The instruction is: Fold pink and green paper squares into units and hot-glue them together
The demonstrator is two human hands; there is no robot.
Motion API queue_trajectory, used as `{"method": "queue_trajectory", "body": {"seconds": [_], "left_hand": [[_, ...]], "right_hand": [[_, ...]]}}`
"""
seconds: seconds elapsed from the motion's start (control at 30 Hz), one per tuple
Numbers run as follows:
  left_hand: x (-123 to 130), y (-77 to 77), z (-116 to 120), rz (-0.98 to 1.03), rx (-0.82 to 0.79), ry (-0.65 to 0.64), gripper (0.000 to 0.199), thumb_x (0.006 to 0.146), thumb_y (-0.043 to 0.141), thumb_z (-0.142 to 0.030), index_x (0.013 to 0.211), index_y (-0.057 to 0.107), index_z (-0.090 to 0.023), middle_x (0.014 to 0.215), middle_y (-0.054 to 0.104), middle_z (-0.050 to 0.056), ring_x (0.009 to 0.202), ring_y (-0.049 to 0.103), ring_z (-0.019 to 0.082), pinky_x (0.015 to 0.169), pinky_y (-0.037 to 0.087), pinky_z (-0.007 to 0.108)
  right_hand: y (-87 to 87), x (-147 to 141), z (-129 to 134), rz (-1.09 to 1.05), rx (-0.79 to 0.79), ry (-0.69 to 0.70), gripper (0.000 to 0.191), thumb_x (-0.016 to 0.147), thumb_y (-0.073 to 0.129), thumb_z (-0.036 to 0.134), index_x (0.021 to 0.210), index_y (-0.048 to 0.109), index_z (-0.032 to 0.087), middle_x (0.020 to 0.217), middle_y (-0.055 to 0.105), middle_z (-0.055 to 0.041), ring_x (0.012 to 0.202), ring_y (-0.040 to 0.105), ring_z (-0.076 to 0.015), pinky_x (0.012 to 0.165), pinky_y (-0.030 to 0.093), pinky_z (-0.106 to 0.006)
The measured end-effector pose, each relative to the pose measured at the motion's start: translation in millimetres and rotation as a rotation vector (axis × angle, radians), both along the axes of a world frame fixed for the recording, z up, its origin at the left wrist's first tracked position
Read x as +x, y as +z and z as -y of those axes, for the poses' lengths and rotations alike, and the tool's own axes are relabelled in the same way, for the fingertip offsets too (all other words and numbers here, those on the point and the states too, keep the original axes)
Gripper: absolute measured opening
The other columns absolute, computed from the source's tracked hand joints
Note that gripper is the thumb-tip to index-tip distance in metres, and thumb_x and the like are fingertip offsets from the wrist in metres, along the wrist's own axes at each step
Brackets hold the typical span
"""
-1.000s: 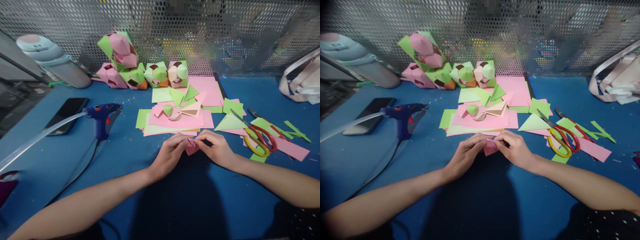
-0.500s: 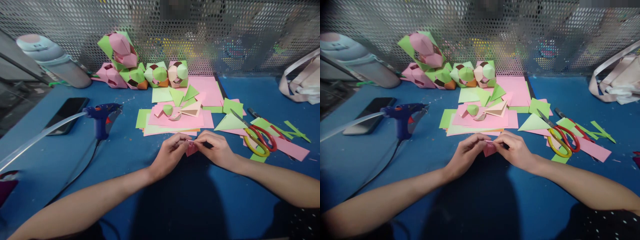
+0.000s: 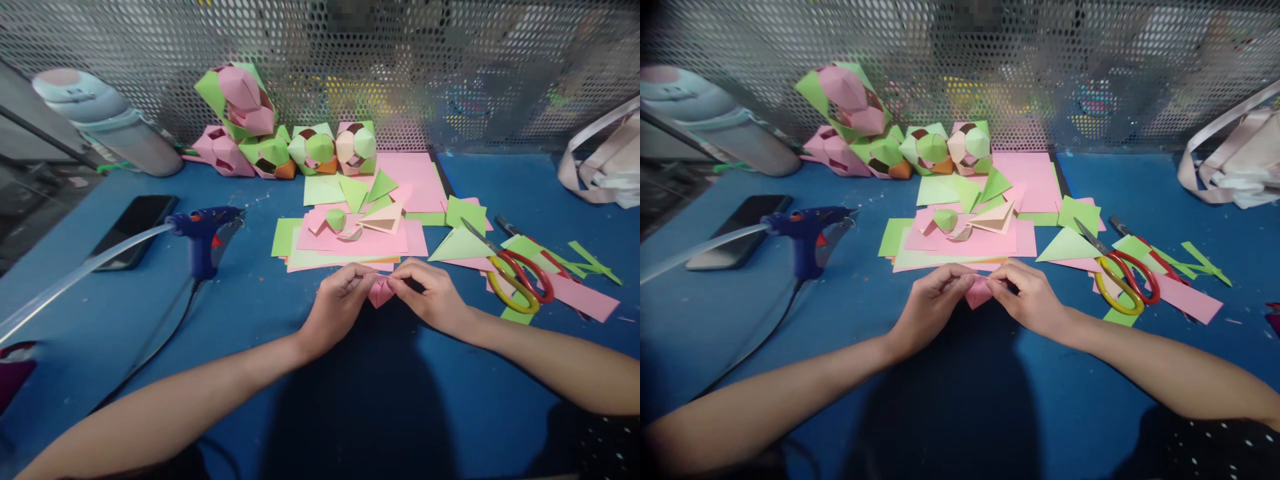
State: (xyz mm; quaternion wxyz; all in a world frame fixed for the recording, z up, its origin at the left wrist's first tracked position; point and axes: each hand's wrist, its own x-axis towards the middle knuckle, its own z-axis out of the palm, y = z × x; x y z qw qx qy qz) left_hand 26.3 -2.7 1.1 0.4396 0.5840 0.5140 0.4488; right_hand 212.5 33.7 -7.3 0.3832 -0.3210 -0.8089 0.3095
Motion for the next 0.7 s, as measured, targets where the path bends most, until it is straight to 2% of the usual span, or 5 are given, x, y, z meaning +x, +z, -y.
{"method": "queue_trajectory", "body": {"seconds": [0.1,0.2,0.33,0.43,0.7], "left_hand": [[1.3,-0.4,0.4,0.060,-0.026,-0.060,0.018,0.088,0.056,-0.030,0.089,0.063,-0.014,0.080,0.068,0.004,0.070,0.063,0.013,0.065,0.050,0.023],[2.4,-1.7,0.0,0.111,-0.024,-0.091,0.019,0.086,0.059,-0.030,0.095,0.063,-0.014,0.086,0.068,0.006,0.074,0.065,0.015,0.070,0.052,0.026],[1.8,-2.5,-1.8,-0.031,0.129,-0.082,0.016,0.088,0.057,-0.026,0.089,0.070,-0.018,0.092,0.069,0.006,0.088,0.064,0.017,0.083,0.050,0.029],[0.2,-2.3,-3.1,-0.094,0.178,-0.102,0.021,0.090,0.054,-0.025,0.082,0.073,-0.020,0.089,0.071,0.005,0.088,0.064,0.017,0.085,0.049,0.029],[-0.1,-2.9,-3.4,-0.025,0.088,-0.064,0.017,0.088,0.058,-0.027,0.091,0.072,-0.018,0.090,0.073,0.005,0.085,0.066,0.017,0.081,0.052,0.028]], "right_hand": [[-2.1,0.0,-1.5,0.000,0.037,-0.005,0.012,0.091,0.053,0.018,0.083,0.062,0.017,0.078,0.062,-0.0039,0.072,0.057,-0.0142,0.066,0.047,-0.029],[-1.6,0.7,-2.4,0.006,0.051,0.003,0.013,0.091,0.052,0.019,0.084,0.063,0.017,0.078,0.063,-0.0045,0.072,0.058,-0.0145,0.066,0.048,-0.029],[0.3,1.5,-2.7,0.013,0.067,0.026,0.013,0.091,0.054,0.019,0.085,0.065,0.017,0.077,0.064,-0.0049,0.071,0.059,-0.0144,0.066,0.048,-0.029],[0.2,1.4,-3.3,-0.006,0.024,0.018,0.012,0.090,0.055,0.019,0.086,0.066,0.017,0.078,0.065,-0.0043,0.072,0.060,-0.0138,0.067,0.049,-0.028],[-0.4,1.3,-3.8,-0.012,-0.024,-0.050,0.011,0.089,0.057,0.020,0.080,0.063,0.018,0.075,0.063,-0.0019,0.070,0.058,-0.0134,0.066,0.046,-0.028]]}}
